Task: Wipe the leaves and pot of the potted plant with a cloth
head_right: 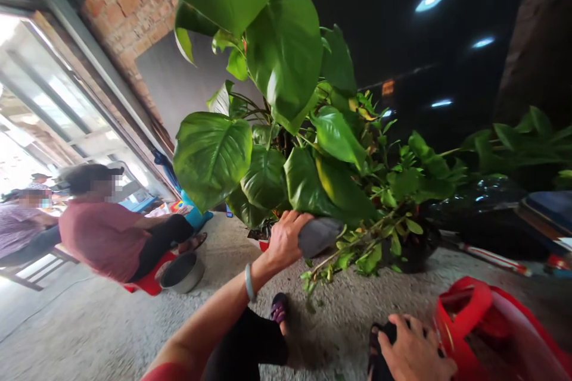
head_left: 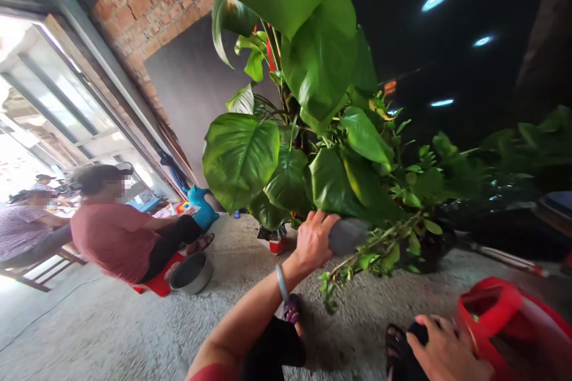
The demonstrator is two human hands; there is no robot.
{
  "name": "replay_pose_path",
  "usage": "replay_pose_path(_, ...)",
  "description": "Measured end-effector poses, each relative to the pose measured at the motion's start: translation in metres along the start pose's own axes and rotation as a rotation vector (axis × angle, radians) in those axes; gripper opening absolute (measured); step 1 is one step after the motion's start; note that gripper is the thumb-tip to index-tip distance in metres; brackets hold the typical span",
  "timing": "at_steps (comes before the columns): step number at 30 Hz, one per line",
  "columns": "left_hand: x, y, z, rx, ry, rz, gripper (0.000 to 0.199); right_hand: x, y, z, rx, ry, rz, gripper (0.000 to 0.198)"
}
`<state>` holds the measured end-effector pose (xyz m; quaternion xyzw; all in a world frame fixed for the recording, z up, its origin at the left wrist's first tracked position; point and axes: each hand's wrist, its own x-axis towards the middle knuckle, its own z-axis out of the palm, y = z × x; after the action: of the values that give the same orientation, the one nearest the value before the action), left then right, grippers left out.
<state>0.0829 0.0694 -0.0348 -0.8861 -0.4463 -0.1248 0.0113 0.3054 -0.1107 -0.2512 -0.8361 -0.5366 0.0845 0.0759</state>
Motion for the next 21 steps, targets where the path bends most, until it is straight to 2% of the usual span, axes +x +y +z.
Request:
replay_pose_path(1, 0.019, 0.007, -0.001, -0.001, 0.042, 0.021, 0.065, 0.001, -0.006, -0.002, -0.016, -0.004, -0.005, 0.042)
replay_pose_path(3, 0.055, 0.02, 0.009, 0.015, 0.041, 0.019, 0.066, 0.001, -0.019, -0.005, -0.059, -0.015, -0.017, 0.043)
replay_pose_path(6, 0.084, 0.029, 0.046, 0.047, -0.103, -0.051, 0.066, 0.002, -0.028, -0.006, -0.1, -0.035, -0.025, 0.044)
replay_pose_path(8, 0.077, 0.024, 0.069, 0.063, -0.223, -0.061, 0.064, 0.001, -0.023, -0.005, -0.088, -0.036, -0.021, 0.043)
replay_pose_path(10, 0.053, 0.011, 0.079, 0.063, -0.263, -0.052, 0.065, 0.001, -0.013, -0.002, -0.07, -0.02, -0.008, 0.043)
replay_pose_path(12, 0.027, -0.006, 0.074, 0.037, -0.197, -0.054, 0.071, 0.002, -0.002, 0.0, -0.053, 0.002, -0.011, 0.043)
replay_pose_path(14, 0.013, -0.022, 0.059, -0.006, -0.083, -0.081, 0.074, 0.003, 0.005, 0.002, -0.035, 0.018, -0.017, 0.043)
replay_pose_path(18, 0.025, -0.045, 0.035, -0.043, 0.11, -0.298, 0.059, 0.004, 0.001, 0.003, -0.018, 0.035, -0.006, 0.044)
replay_pose_path(20, 0.03, -0.052, 0.041, -0.033, 0.106, -0.36, 0.052, 0.003, -0.004, 0.003, -0.024, 0.044, -0.015, 0.045)
replay_pose_path(21, 0.026, -0.055, 0.049, -0.028, 0.058, -0.349, 0.051, 0.002, -0.007, 0.005, -0.033, 0.046, -0.023, 0.046)
